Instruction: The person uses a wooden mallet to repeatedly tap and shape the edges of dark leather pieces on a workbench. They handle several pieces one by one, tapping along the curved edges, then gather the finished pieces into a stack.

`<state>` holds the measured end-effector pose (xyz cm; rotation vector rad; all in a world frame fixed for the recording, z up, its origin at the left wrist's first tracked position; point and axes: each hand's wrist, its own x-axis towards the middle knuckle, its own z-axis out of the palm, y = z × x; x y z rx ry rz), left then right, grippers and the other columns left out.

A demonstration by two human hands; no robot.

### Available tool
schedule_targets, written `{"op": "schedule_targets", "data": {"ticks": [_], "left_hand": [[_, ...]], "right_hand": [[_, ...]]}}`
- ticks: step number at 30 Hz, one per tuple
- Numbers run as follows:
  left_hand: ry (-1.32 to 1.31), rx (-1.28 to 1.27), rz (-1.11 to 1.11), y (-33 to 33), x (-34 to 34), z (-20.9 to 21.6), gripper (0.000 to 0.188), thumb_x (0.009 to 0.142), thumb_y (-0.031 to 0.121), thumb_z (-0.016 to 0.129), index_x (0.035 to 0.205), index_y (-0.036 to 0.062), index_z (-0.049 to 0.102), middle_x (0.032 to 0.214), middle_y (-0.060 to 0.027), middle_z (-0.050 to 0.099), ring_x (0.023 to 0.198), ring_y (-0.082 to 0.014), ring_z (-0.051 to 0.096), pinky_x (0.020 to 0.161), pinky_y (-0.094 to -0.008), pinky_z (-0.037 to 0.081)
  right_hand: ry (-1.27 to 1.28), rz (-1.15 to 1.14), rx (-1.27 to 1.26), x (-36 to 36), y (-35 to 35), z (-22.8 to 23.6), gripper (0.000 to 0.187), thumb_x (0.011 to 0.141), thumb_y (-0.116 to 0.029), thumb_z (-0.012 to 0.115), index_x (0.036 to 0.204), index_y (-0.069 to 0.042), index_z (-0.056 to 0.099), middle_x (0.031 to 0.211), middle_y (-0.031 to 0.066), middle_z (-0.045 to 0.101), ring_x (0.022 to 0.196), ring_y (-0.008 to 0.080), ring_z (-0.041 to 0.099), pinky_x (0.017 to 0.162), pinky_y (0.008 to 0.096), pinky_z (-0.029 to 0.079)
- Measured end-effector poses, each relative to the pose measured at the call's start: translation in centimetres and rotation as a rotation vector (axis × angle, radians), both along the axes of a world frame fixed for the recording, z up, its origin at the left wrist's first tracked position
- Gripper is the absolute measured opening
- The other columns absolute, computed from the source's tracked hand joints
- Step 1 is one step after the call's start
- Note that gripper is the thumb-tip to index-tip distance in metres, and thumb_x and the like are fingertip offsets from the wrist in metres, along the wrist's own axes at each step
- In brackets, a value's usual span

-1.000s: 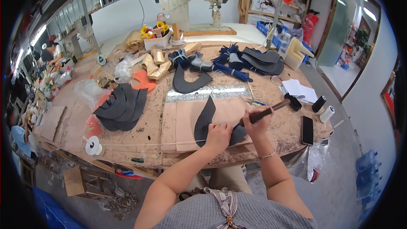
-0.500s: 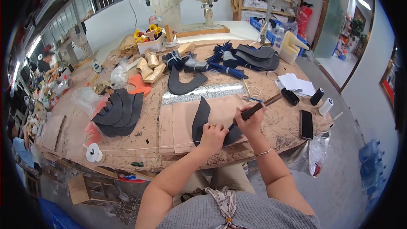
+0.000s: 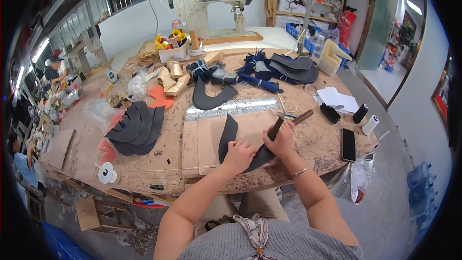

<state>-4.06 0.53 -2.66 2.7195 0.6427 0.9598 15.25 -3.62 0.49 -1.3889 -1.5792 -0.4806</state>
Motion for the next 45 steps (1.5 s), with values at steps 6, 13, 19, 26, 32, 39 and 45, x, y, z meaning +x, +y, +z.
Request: {"op": "schedule_targets", "data": {"ticks": [6,13,19,26,32,39,45], "left_hand": [[0.052,0.043,0.029,-0.2,0.2,-0.4,0.003,0.085,0.014,0.067,0.087,0.0129,0.067,0.089,-0.0031,0.063,0.085,-0.0230,0.063,0.086,-0.0417,0.037],[0.051,0.061,0.224,-1.5,1.7,-0.6,0.005,0.084,0.016,0.066,0.083,0.0110,0.064,0.084,-0.0054,0.061,0.081,-0.0253,0.062,0.081,-0.0419,0.039],[-0.008,0.030,0.139,-0.7,0.5,0.1,0.004,0.085,0.015,0.064,0.087,0.0121,0.065,0.088,-0.0040,0.061,0.087,-0.0232,0.061,0.086,-0.0426,0.036],[0.133,0.213,0.144,-1.1,0.2,-0.2,0.011,0.078,0.009,0.064,0.088,0.0139,0.066,0.090,-0.0027,0.060,0.093,-0.0221,0.060,0.089,-0.0434,0.034],[0.076,0.171,0.137,-0.9,0.1,-0.3,0.008,0.079,0.010,0.064,0.086,0.0129,0.064,0.088,-0.0035,0.060,0.092,-0.0231,0.060,0.090,-0.0438,0.034],[-0.012,0.036,0.093,0.1,-0.7,0.1,0.006,0.080,0.010,0.067,0.084,0.0144,0.065,0.090,-0.0018,0.062,0.099,-0.0222,0.060,0.093,-0.0439,0.033],[-0.018,0.060,0.066,0.3,-1.3,-0.1,0.004,0.081,0.012,0.066,0.083,0.0154,0.066,0.091,-0.0008,0.062,0.101,-0.0211,0.059,0.097,-0.0474,0.031]], "right_hand": [[0.043,-0.009,0.129,-2.6,-0.8,0.8,0.019,0.070,-0.012,0.077,0.073,-0.011,0.059,0.073,0.0030,0.059,0.075,0.0251,0.057,0.084,0.0443,0.036],[-0.052,-0.051,0.180,-1.7,0.1,2.2,0.019,0.071,-0.014,0.077,0.074,-0.010,0.059,0.074,0.0041,0.057,0.079,0.0273,0.057,0.084,0.0424,0.037],[0.047,0.012,0.001,-0.9,0.9,0.0,0.020,0.071,-0.015,0.078,0.075,-0.009,0.059,0.076,0.0062,0.059,0.082,0.0270,0.058,0.085,0.0400,0.038],[0.019,-0.019,0.096,-2.9,0.0,1.5,0.018,0.071,-0.013,0.077,0.074,-0.010,0.060,0.073,0.0036,0.059,0.080,0.0258,0.057,0.084,0.0406,0.037],[-0.116,0.003,0.088,-2.0,0.1,2.5,0.016,0.072,-0.014,0.076,0.075,-0.010,0.060,0.075,0.0049,0.060,0.080,0.0267,0.057,0.086,0.0426,0.035],[0.037,0.121,-0.059,-2.3,0.6,0.7,0.019,0.070,-0.013,0.077,0.073,-0.010,0.059,0.071,0.0023,0.058,0.076,0.0248,0.057,0.084,0.0402,0.036],[0.027,0.033,0.149,-3.5,0.1,3.0,0.020,0.069,-0.012,0.078,0.072,-0.010,0.058,0.070,0.0025,0.058,0.074,0.0246,0.057,0.082,0.0396,0.037]]}}
